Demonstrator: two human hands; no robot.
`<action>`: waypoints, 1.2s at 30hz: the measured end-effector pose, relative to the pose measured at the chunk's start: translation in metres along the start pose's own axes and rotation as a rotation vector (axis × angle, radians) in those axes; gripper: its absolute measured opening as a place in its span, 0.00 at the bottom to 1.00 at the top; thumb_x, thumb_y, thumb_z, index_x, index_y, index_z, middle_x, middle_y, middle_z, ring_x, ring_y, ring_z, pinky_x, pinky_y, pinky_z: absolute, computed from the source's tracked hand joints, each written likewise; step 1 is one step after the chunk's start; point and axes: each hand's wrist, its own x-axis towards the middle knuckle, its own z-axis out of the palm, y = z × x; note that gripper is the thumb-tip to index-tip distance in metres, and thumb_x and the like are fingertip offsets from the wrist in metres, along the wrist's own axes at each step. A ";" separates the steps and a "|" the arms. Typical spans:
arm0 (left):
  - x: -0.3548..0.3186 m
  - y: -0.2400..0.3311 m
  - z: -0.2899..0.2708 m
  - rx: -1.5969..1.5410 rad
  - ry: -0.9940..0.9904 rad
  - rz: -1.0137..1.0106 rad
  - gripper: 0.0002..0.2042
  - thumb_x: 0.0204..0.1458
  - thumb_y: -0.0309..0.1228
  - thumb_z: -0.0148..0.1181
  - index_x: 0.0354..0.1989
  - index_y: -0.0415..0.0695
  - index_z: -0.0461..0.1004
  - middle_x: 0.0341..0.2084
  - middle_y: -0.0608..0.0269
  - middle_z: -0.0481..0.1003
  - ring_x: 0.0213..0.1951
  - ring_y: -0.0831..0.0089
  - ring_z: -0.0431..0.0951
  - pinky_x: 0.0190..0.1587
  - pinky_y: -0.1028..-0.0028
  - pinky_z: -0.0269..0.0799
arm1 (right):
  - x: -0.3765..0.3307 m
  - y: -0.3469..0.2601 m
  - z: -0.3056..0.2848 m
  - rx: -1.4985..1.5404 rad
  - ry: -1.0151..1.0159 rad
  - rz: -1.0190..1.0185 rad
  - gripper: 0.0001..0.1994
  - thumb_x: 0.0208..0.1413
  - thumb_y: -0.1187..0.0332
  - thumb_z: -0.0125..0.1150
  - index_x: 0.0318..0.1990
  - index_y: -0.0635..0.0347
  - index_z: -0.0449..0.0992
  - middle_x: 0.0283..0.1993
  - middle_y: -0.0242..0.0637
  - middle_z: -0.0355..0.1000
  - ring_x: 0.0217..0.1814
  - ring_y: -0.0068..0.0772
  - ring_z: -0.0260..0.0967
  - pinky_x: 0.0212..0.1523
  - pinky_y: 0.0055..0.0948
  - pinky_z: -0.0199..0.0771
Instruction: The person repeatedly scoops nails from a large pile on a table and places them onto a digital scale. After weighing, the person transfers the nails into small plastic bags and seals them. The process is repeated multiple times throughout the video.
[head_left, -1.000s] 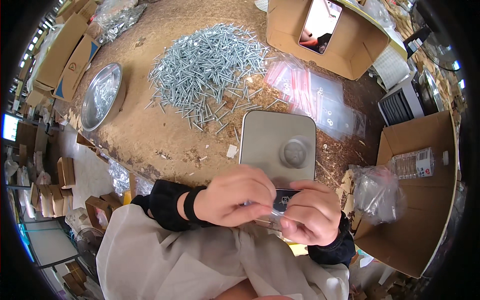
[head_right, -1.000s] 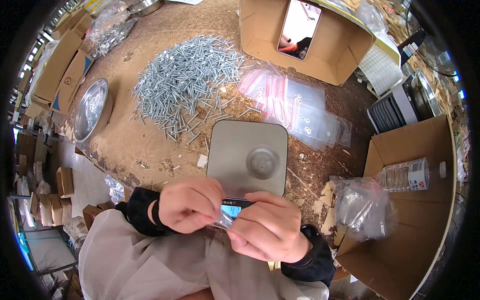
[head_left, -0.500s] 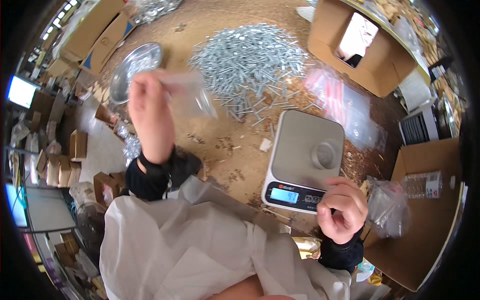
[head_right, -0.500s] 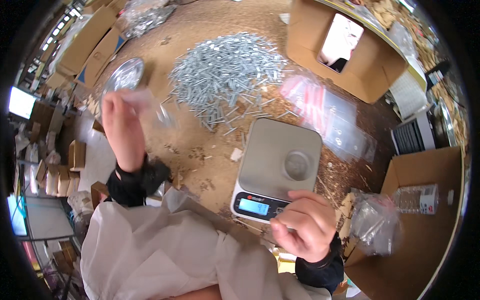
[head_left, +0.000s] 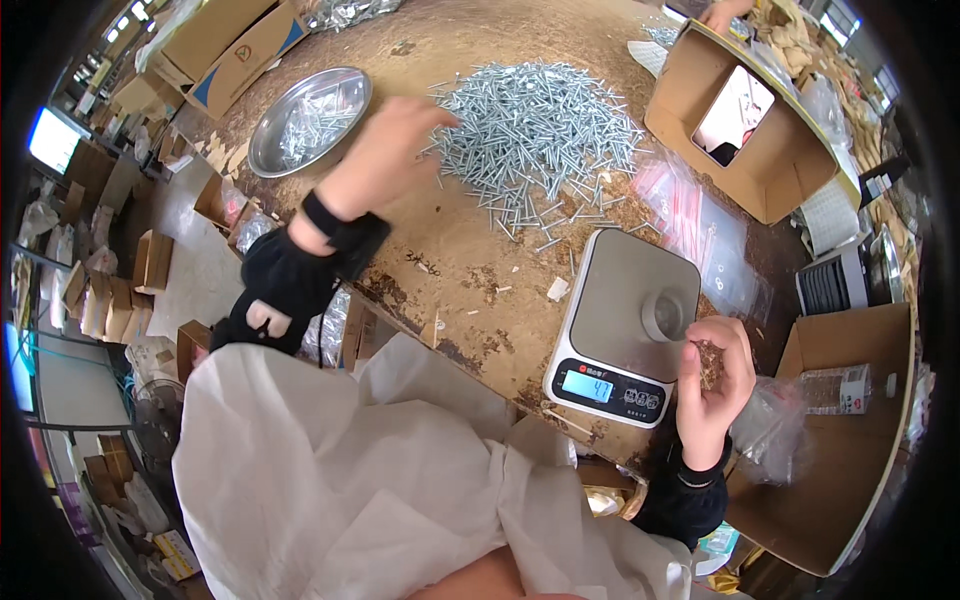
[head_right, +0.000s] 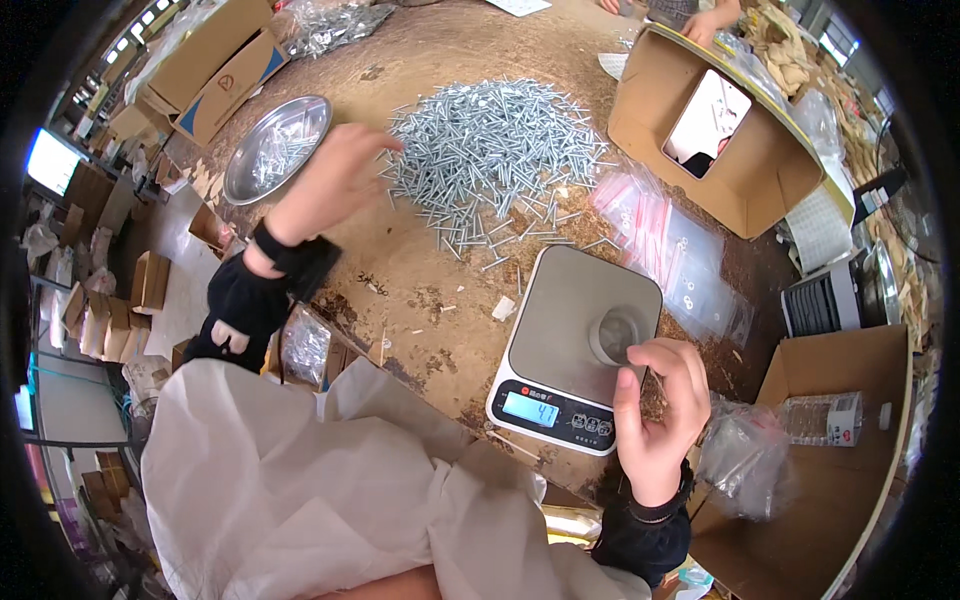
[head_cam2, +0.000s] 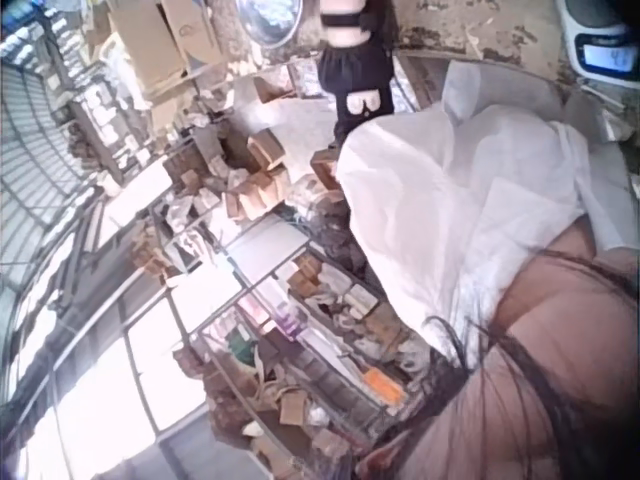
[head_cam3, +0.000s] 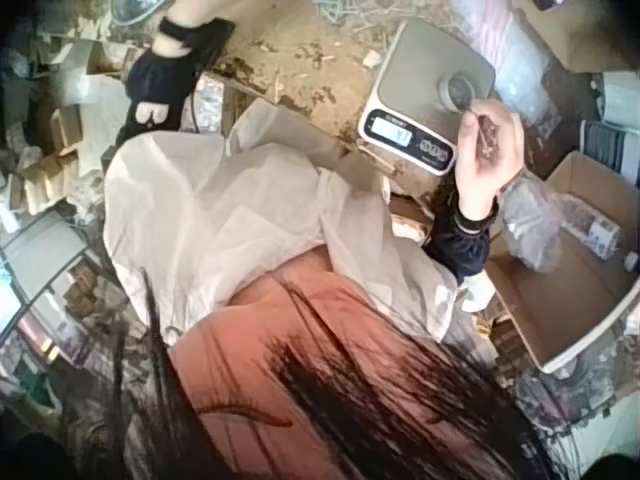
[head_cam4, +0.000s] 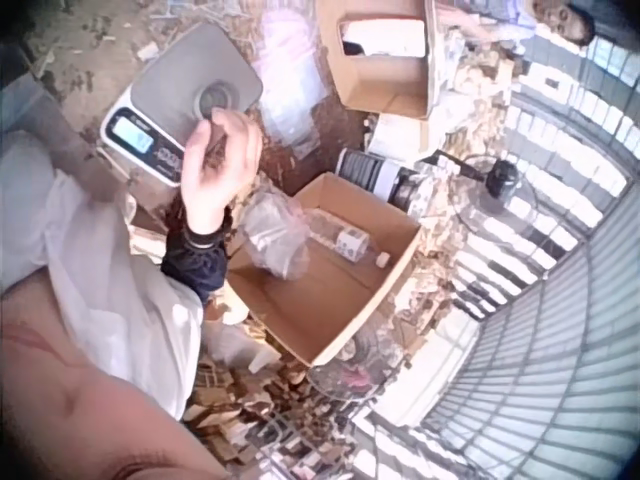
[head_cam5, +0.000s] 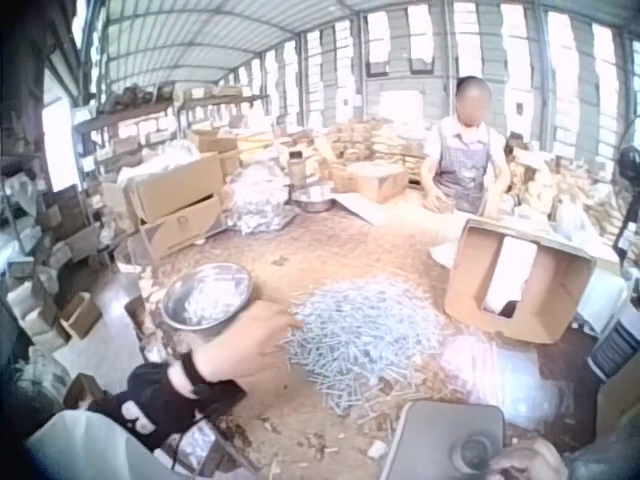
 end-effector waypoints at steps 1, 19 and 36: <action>0.006 0.005 0.007 0.038 -0.044 0.095 0.23 0.46 0.25 0.64 0.53 0.44 0.71 0.49 0.53 0.72 0.55 0.54 0.68 0.57 0.62 0.65 | 0.001 -0.001 0.002 0.005 -0.007 -0.007 0.06 0.51 0.77 0.60 0.36 0.66 0.74 0.37 0.44 0.72 0.40 0.43 0.71 0.45 0.34 0.69; 0.023 0.042 0.049 -0.015 -0.397 0.273 0.19 0.49 0.46 0.62 0.42 0.48 0.68 0.36 0.62 0.70 0.42 0.58 0.74 0.44 0.63 0.67 | 0.003 -0.001 0.007 -0.082 -0.090 -0.069 0.04 0.47 0.77 0.65 0.32 0.63 0.77 0.27 0.40 0.73 0.29 0.43 0.72 0.37 0.36 0.72; 0.054 0.051 0.062 -0.203 -0.283 0.259 0.12 0.56 0.40 0.59 0.35 0.45 0.68 0.25 0.57 0.73 0.30 0.53 0.75 0.32 0.59 0.68 | 0.007 0.008 -0.004 -0.129 0.005 0.009 0.11 0.47 0.74 0.65 0.39 0.65 0.75 0.41 0.45 0.74 0.45 0.47 0.70 0.48 0.39 0.68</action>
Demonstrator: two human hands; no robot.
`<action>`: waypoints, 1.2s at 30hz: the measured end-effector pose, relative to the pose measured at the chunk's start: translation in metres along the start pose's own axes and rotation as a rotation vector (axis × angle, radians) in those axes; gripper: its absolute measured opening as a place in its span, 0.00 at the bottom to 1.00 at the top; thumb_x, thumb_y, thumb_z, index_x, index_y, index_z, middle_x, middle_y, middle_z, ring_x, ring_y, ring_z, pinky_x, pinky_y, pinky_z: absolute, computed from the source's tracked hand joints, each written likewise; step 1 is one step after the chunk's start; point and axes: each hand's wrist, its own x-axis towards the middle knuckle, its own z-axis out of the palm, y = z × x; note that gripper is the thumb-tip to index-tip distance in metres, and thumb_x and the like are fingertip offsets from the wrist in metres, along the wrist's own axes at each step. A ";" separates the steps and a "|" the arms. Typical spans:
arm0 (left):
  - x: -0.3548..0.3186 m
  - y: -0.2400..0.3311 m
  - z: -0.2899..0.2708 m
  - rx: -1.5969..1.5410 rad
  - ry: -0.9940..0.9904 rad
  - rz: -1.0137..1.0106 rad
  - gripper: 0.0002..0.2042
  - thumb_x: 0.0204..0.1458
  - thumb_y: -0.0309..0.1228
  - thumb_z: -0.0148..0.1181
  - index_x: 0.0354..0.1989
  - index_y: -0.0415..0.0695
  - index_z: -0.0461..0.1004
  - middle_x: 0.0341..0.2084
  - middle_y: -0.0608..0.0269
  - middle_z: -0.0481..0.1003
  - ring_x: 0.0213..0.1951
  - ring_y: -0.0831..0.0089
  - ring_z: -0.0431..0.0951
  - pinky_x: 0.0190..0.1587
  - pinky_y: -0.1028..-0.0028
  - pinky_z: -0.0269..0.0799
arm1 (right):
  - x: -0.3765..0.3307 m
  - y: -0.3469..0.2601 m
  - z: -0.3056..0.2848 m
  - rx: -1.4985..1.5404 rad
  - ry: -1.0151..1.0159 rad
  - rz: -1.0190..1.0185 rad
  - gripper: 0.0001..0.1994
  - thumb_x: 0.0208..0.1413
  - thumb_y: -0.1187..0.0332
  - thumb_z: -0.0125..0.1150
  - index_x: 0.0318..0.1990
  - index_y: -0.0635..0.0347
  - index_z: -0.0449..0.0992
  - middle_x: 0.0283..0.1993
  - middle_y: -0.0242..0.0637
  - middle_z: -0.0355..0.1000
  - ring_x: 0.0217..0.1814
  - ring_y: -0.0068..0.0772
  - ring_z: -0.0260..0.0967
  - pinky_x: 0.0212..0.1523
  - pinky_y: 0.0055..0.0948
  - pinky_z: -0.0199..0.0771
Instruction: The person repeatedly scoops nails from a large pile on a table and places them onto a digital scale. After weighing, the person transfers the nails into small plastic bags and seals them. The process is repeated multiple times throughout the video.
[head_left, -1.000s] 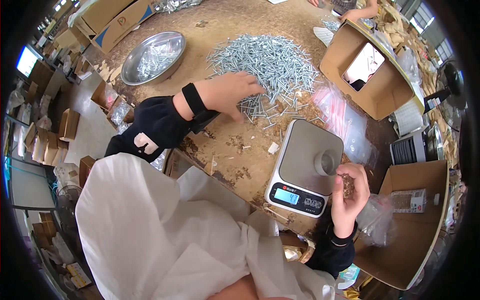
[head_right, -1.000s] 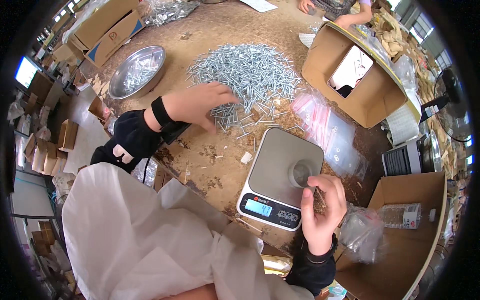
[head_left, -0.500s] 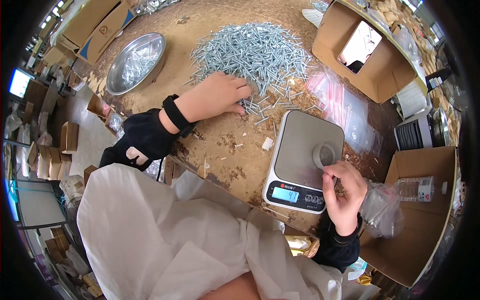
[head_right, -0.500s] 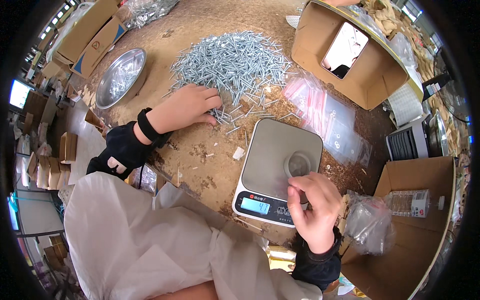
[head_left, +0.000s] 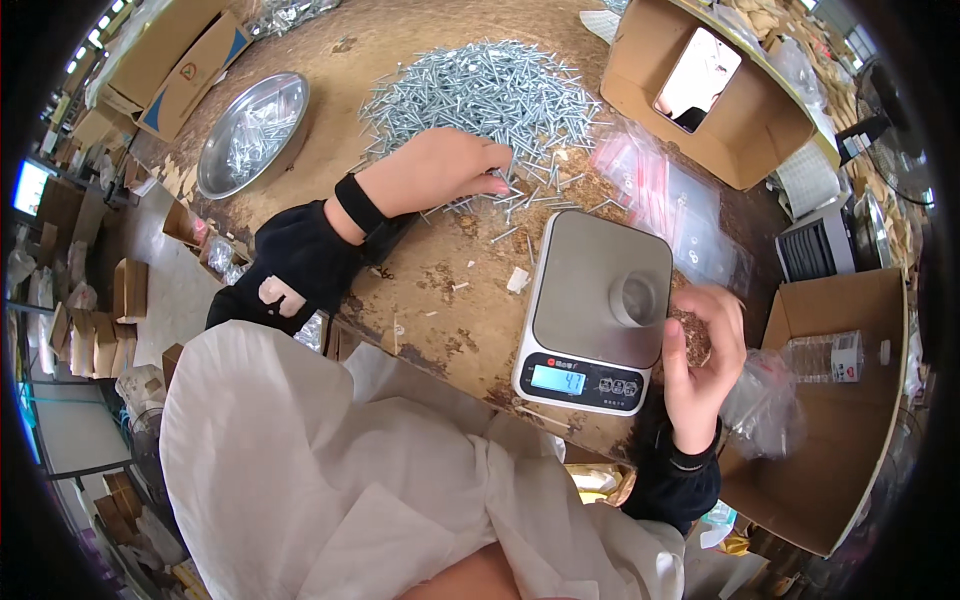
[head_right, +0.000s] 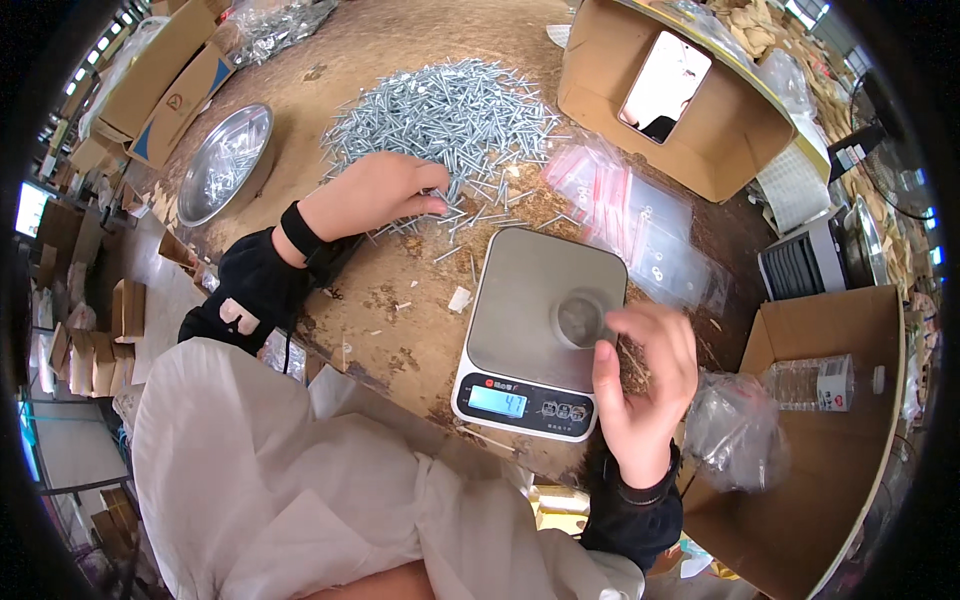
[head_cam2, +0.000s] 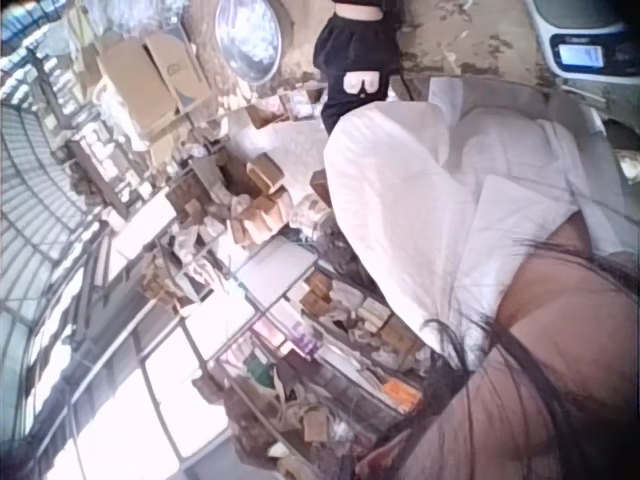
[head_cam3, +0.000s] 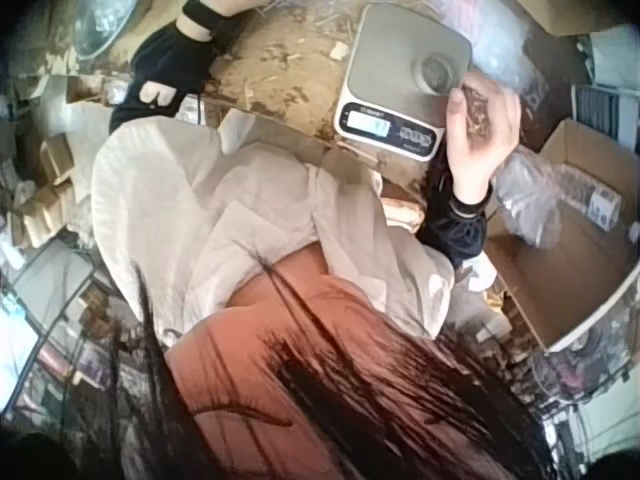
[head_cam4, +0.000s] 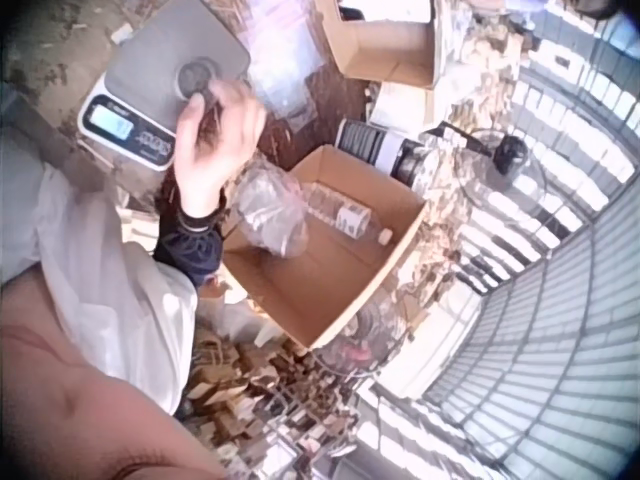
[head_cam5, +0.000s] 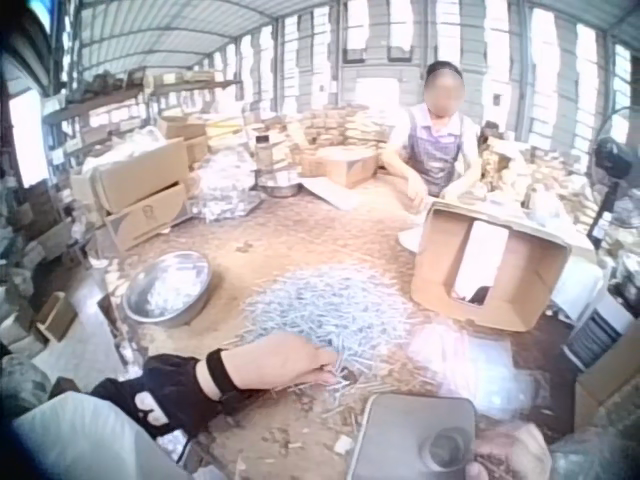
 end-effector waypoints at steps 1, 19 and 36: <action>0.005 0.004 -0.002 -0.063 0.023 0.011 0.11 0.56 0.39 0.59 0.35 0.44 0.68 0.26 0.56 0.73 0.31 0.53 0.75 0.32 0.60 0.68 | 0.003 0.001 -0.001 -0.028 0.022 -0.006 0.14 0.46 0.73 0.66 0.41 0.65 0.74 0.44 0.46 0.73 0.48 0.48 0.69 0.51 0.40 0.67; 0.049 0.130 0.025 -0.774 0.027 0.205 0.10 0.54 0.32 0.64 0.39 0.43 0.71 0.33 0.62 0.72 0.33 0.62 0.74 0.35 0.70 0.69 | -0.002 0.007 0.018 -0.053 -0.288 -0.007 0.27 0.38 0.69 0.73 0.49 0.66 0.72 0.47 0.49 0.73 0.55 0.53 0.67 0.60 0.52 0.62; 0.047 0.100 0.000 -0.757 0.432 0.251 0.10 0.47 0.25 0.70 0.36 0.36 0.77 0.36 0.54 0.77 0.38 0.66 0.77 0.42 0.71 0.72 | 0.031 0.028 -0.028 0.149 -0.211 0.116 0.30 0.49 0.61 0.70 0.57 0.67 0.70 0.50 0.43 0.73 0.58 0.39 0.67 0.63 0.41 0.60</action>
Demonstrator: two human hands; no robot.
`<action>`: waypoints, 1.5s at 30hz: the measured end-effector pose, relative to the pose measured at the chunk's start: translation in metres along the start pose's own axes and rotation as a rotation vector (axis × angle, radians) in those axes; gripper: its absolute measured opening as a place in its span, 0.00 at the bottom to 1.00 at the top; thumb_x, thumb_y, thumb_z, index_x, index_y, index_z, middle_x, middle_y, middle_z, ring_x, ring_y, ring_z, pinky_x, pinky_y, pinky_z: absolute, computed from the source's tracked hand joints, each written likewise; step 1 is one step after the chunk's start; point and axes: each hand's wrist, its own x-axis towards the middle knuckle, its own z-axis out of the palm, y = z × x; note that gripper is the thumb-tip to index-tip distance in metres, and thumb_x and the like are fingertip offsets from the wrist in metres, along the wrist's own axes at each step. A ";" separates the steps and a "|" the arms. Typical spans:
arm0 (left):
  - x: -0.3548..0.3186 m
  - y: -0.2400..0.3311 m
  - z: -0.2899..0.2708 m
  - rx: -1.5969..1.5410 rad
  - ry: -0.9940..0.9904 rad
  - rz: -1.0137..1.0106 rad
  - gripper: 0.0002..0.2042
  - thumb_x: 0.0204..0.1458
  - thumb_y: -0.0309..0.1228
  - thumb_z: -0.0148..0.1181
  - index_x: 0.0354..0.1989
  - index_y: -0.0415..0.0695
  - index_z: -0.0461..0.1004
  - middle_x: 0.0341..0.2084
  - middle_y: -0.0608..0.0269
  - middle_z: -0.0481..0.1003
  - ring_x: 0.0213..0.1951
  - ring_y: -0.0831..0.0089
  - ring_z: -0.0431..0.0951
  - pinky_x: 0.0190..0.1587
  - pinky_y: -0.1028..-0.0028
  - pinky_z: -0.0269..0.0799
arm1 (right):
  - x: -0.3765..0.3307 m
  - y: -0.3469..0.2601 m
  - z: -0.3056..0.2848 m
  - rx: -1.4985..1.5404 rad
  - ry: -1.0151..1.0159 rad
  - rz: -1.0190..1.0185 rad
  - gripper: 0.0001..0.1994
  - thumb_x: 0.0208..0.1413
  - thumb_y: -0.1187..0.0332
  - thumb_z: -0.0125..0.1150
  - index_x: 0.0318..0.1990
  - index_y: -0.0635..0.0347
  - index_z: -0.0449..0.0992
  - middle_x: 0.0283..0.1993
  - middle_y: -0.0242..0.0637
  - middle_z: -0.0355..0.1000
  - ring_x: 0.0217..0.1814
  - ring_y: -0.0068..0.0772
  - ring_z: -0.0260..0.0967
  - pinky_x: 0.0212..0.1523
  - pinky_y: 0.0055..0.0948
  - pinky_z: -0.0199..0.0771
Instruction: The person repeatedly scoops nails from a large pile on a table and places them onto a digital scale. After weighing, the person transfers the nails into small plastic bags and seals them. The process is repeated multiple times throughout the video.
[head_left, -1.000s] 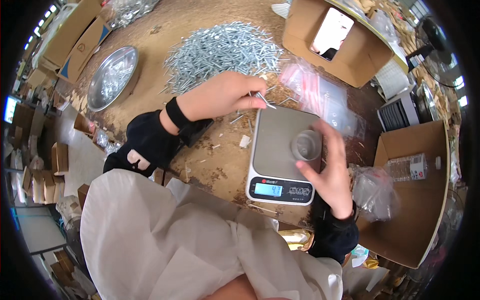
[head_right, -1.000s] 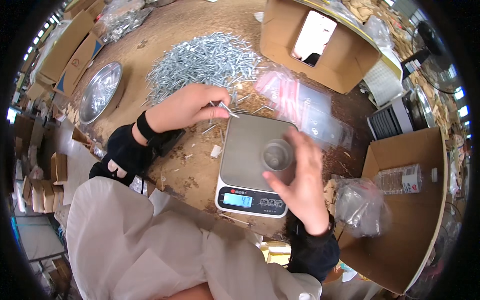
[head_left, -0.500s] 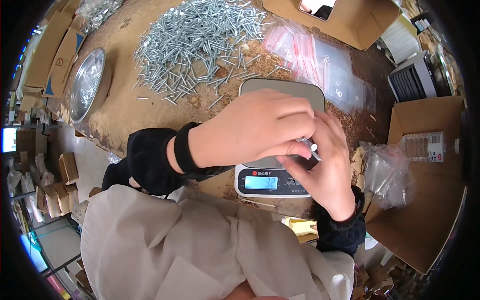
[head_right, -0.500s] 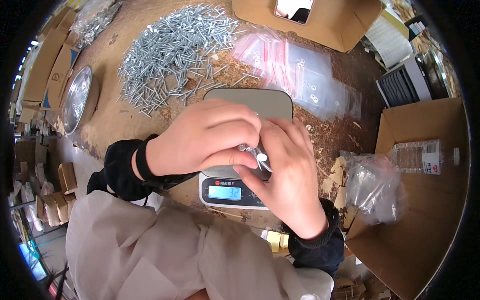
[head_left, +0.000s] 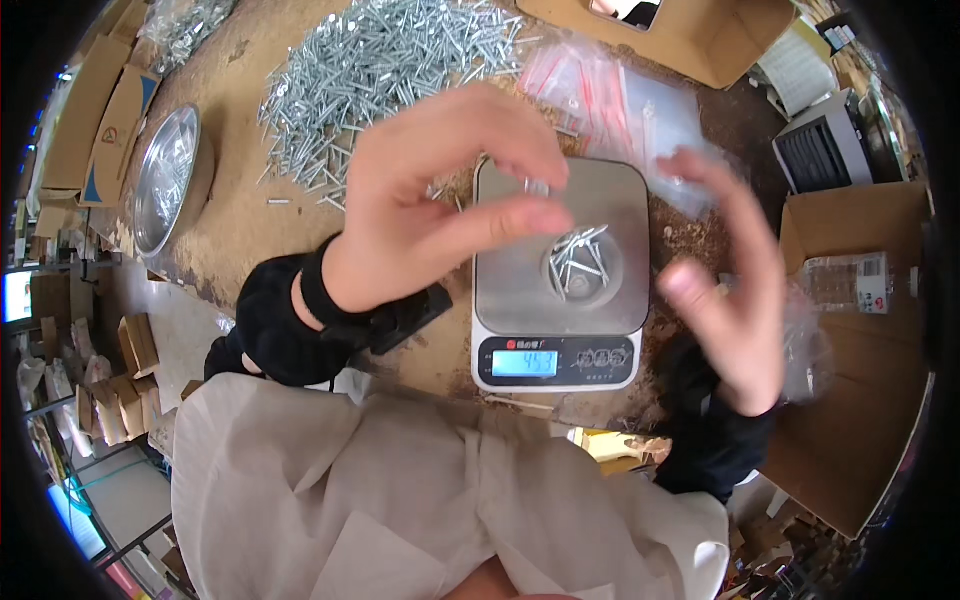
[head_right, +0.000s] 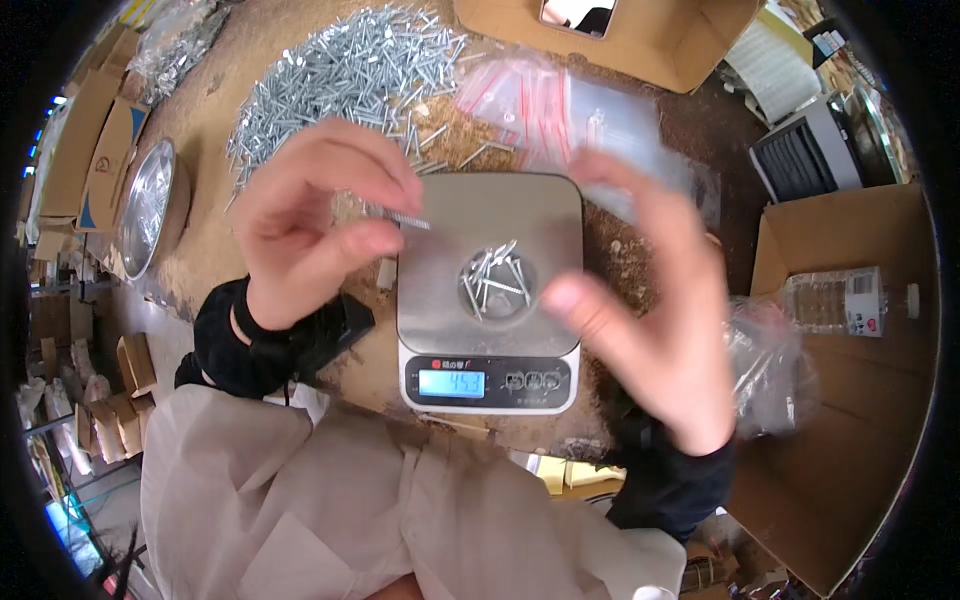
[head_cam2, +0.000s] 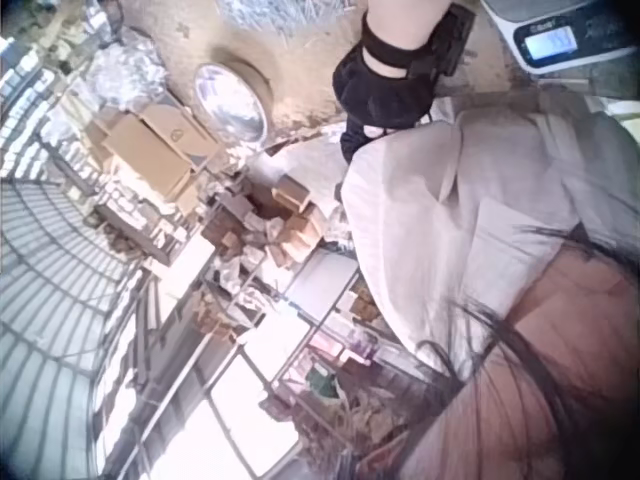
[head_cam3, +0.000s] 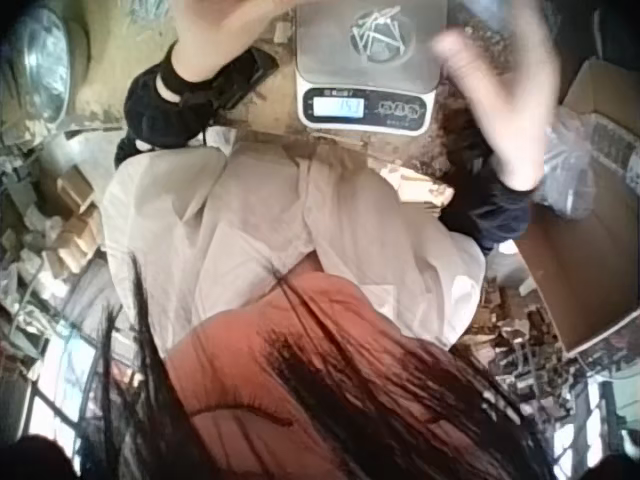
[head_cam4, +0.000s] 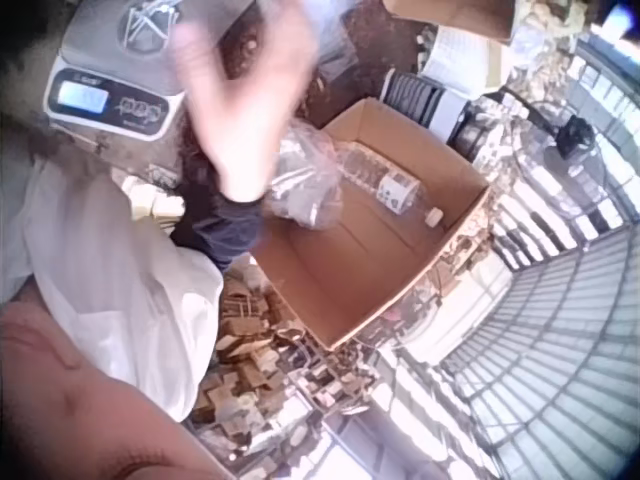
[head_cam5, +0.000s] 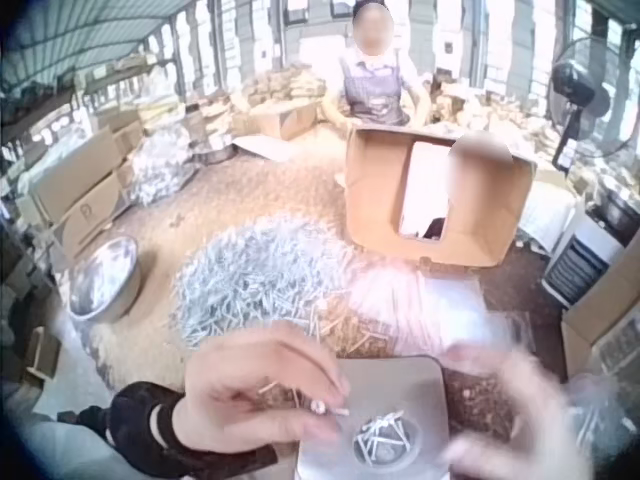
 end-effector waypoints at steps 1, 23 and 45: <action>-0.003 -0.001 0.000 0.000 0.023 -0.013 0.10 0.47 0.24 0.69 0.36 0.36 0.76 0.36 0.54 0.77 0.38 0.66 0.77 0.42 0.71 0.72 | 0.007 0.006 -0.009 0.043 0.041 0.019 0.26 0.51 0.62 0.69 0.55 0.67 0.71 0.48 0.41 0.74 0.55 0.34 0.68 0.61 0.35 0.63; -0.006 0.017 0.025 -0.020 -0.348 -0.120 0.15 0.47 0.25 0.69 0.44 0.43 0.78 0.41 0.61 0.77 0.32 0.73 0.76 0.37 0.74 0.72 | 0.004 0.123 -0.017 -0.495 0.007 0.348 0.15 0.55 0.59 0.64 0.34 0.63 0.72 0.21 0.43 0.68 0.23 0.43 0.68 0.26 0.39 0.64; -0.043 -0.035 -0.039 0.824 -0.358 -0.427 0.15 0.47 0.34 0.68 0.40 0.46 0.70 0.20 0.59 0.73 0.28 0.56 0.76 0.32 0.62 0.68 | 0.002 0.125 -0.018 -0.500 -0.053 0.372 0.11 0.55 0.66 0.62 0.31 0.65 0.71 0.22 0.46 0.69 0.25 0.46 0.69 0.28 0.38 0.66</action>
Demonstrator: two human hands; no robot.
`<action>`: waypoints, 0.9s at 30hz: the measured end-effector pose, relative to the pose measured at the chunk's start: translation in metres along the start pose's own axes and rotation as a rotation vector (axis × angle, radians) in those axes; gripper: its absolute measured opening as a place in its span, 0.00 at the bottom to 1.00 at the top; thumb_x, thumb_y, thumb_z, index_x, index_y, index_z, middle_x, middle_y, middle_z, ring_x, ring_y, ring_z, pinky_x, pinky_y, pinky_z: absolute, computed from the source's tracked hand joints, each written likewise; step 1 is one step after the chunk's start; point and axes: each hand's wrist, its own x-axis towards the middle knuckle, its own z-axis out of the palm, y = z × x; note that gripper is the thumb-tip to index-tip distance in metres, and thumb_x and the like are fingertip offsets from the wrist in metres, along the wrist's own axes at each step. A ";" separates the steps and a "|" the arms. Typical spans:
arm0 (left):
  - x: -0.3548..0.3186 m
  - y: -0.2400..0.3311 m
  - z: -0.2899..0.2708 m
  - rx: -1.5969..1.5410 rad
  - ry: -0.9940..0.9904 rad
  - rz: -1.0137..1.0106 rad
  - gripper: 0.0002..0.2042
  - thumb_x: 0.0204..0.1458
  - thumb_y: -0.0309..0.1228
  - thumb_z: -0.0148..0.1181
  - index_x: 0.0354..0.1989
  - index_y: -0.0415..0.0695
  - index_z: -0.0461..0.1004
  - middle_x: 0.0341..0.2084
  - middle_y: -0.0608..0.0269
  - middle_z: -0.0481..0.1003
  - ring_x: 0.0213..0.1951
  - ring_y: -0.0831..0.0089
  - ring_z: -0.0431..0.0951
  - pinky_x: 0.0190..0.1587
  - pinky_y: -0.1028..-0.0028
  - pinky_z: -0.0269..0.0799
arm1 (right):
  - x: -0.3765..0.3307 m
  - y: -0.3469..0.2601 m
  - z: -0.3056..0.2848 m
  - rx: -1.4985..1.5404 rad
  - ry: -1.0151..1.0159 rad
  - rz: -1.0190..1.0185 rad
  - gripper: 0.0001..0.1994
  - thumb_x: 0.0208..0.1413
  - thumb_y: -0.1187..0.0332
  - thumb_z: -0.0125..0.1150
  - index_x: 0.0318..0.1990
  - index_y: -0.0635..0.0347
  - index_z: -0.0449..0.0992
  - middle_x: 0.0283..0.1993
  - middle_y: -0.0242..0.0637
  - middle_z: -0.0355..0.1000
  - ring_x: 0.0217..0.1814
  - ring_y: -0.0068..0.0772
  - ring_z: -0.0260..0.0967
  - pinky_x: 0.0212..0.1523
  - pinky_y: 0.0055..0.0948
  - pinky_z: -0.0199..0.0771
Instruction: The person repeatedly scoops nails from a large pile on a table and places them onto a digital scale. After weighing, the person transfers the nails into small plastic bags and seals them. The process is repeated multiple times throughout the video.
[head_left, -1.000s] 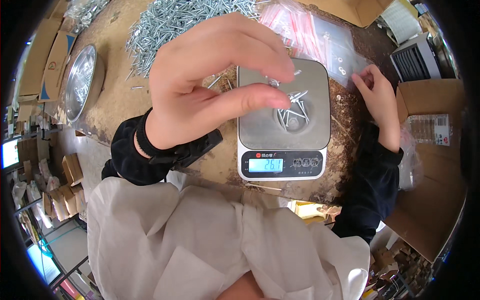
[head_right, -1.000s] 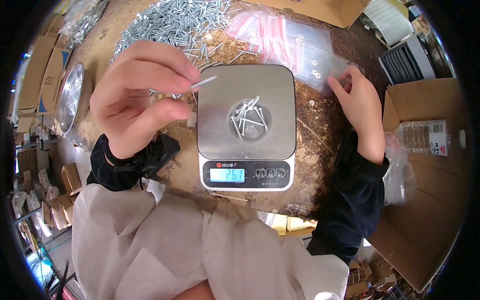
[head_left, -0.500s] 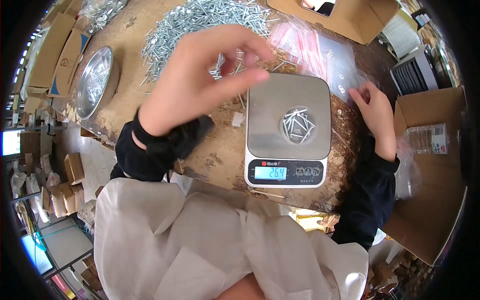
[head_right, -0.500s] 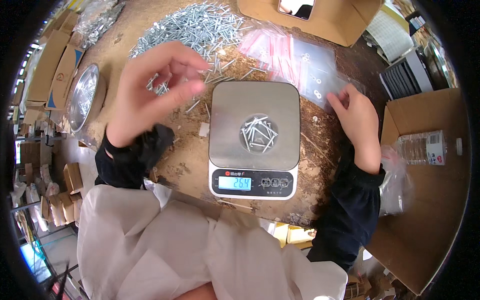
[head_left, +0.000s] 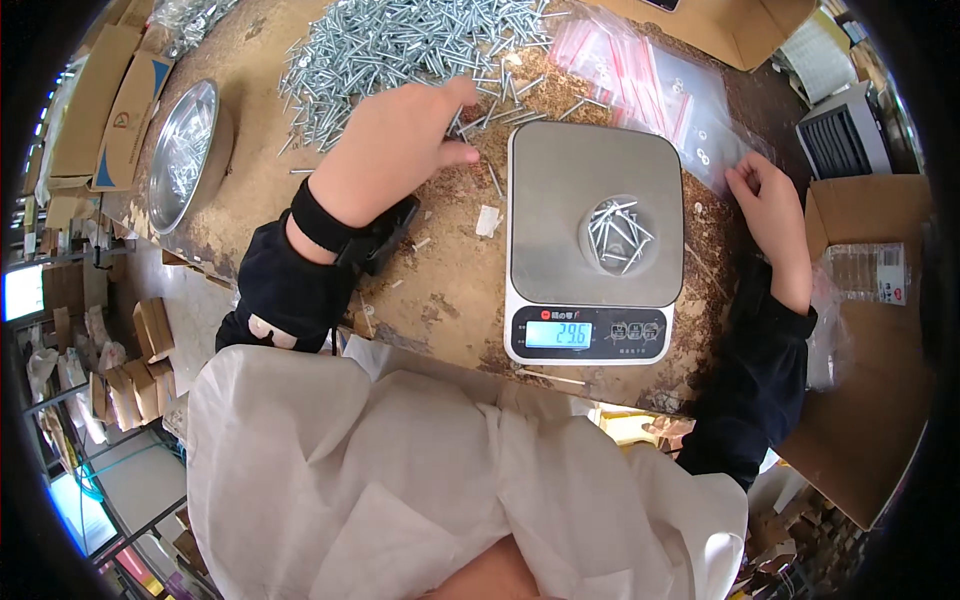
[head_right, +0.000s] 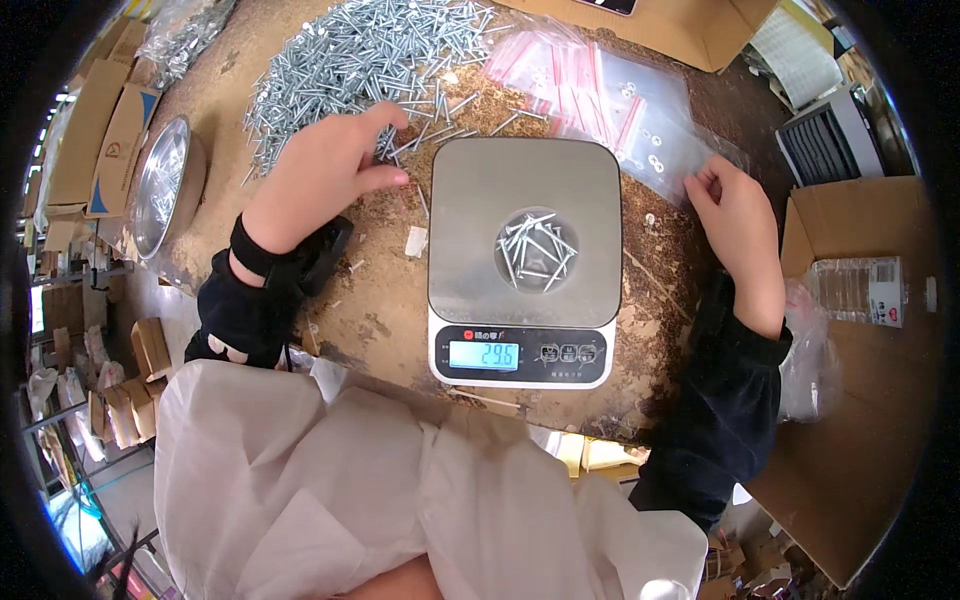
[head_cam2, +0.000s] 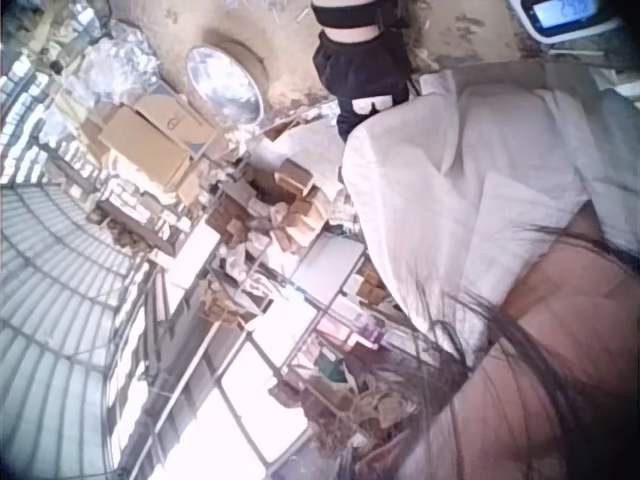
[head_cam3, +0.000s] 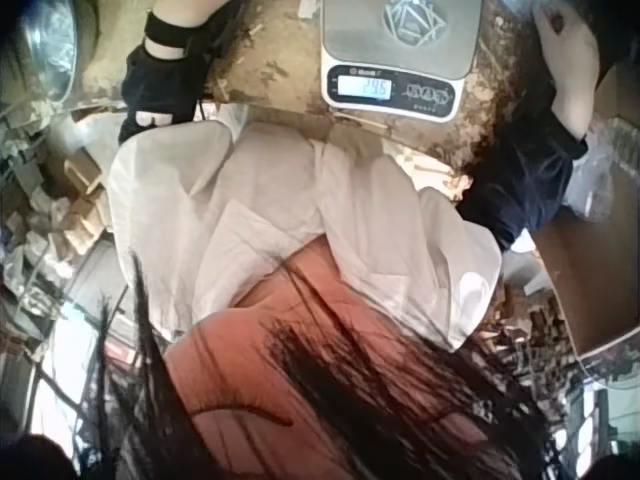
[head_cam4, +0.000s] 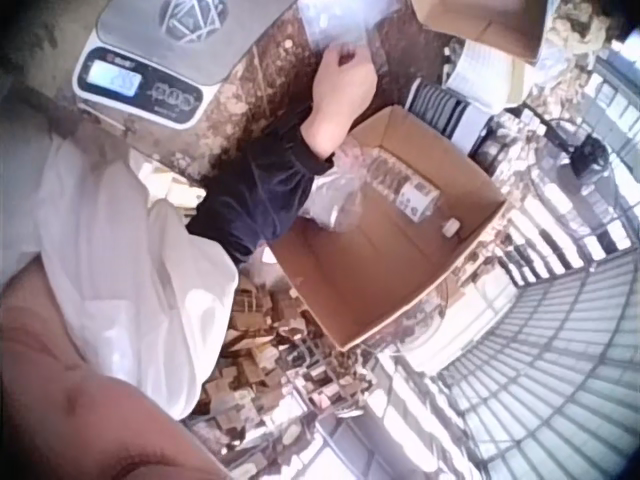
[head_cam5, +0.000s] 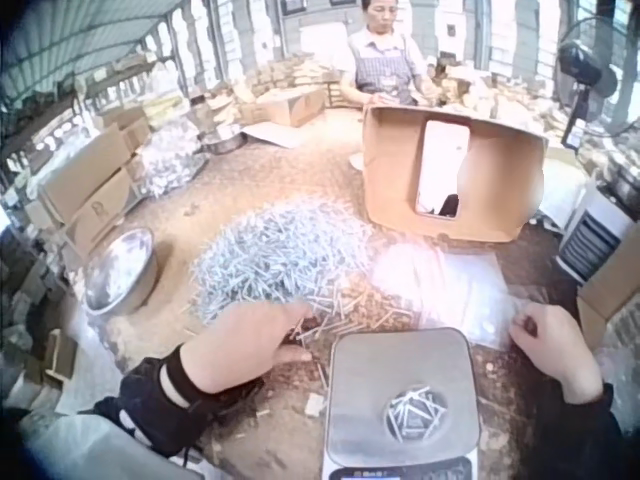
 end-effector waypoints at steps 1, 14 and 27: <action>0.001 -0.002 0.001 0.050 0.039 0.024 0.14 0.48 0.33 0.67 0.39 0.47 0.70 0.19 0.59 0.73 0.28 0.56 0.76 0.31 0.62 0.68 | 0.000 -0.001 0.000 0.003 -0.008 0.004 0.11 0.55 0.66 0.62 0.31 0.65 0.71 0.22 0.46 0.69 0.24 0.46 0.69 0.28 0.38 0.66; 0.004 -0.003 0.009 0.111 0.015 0.099 0.07 0.54 0.30 0.58 0.29 0.43 0.68 0.19 0.53 0.72 0.27 0.51 0.76 0.30 0.58 0.70 | -0.004 -0.008 -0.002 -0.015 0.014 0.007 0.10 0.55 0.66 0.62 0.31 0.65 0.71 0.22 0.46 0.69 0.25 0.46 0.69 0.28 0.38 0.66; 0.013 0.054 -0.010 -0.860 -0.027 0.140 0.04 0.59 0.27 0.59 0.38 0.41 0.73 0.17 0.76 0.63 0.23 0.87 0.64 0.26 0.78 0.59 | -0.005 -0.010 -0.001 0.004 0.024 -0.014 0.10 0.54 0.66 0.62 0.30 0.64 0.72 0.21 0.45 0.68 0.24 0.45 0.69 0.27 0.37 0.66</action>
